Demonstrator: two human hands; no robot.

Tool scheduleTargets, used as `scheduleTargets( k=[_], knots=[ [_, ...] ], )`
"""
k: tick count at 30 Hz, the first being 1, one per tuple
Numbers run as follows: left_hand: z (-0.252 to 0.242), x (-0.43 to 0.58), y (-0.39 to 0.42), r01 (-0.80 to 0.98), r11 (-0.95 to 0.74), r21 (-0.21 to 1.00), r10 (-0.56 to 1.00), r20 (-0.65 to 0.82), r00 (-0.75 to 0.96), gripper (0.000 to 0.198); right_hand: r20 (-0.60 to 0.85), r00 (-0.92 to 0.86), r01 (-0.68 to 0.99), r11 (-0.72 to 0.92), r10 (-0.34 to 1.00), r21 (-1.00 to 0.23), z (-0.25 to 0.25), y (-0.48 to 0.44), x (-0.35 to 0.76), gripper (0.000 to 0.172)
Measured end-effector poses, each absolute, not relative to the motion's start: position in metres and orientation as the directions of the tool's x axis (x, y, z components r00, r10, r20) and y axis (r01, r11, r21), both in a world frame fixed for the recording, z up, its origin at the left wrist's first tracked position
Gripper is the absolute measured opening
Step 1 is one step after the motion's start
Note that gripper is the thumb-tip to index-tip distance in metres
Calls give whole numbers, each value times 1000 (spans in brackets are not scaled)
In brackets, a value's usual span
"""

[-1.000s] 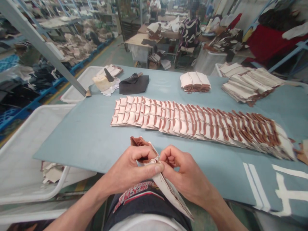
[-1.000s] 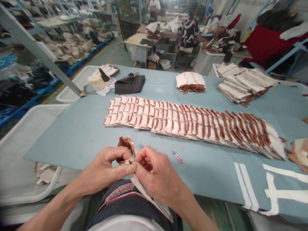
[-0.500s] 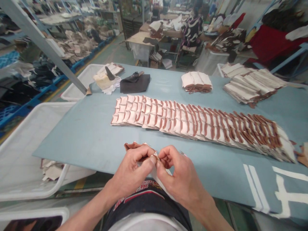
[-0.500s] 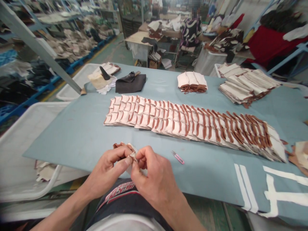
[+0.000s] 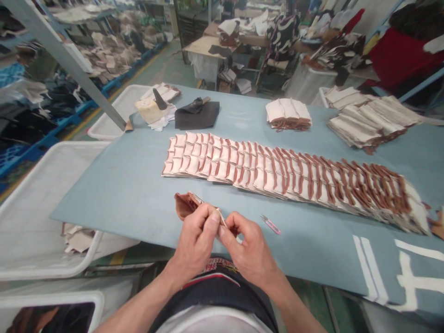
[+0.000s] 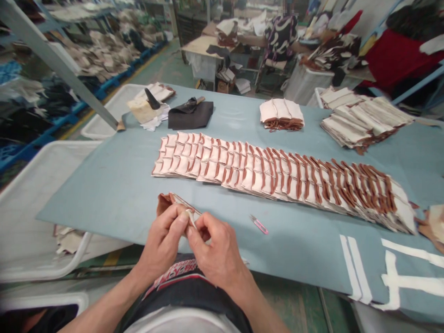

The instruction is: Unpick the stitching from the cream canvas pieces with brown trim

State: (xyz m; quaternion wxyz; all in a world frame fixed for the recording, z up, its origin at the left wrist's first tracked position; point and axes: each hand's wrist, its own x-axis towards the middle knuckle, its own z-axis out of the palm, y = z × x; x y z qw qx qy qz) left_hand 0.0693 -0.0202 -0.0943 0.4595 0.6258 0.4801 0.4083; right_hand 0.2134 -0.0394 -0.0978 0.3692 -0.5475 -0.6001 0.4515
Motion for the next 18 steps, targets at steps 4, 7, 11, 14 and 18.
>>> scheduleTargets(
  k=[4,7,11,14,18],
  knots=[
    [-113,78,-20,5,154,988,985,-154,74,42,-67,-63,55,-64,996,-996,-114,-42,198,42],
    [-120,82,-22,-94,245,965,967,-236,93,45,-33,-46,-17,-34,998,-999,-118,-48,195,43],
    [-114,75,-19,-76,272,959,943,-250,218,52,29,-60,-25,28,998,-999,-118,-53,203,36],
    [-102,63,-13,45,223,974,929,-227,291,57,79,-79,23,81,994,-996,-118,-53,212,32],
    [-88,51,-9,271,52,961,892,-167,420,53,139,-87,211,154,987,-965,-117,-52,221,30]
  ],
)
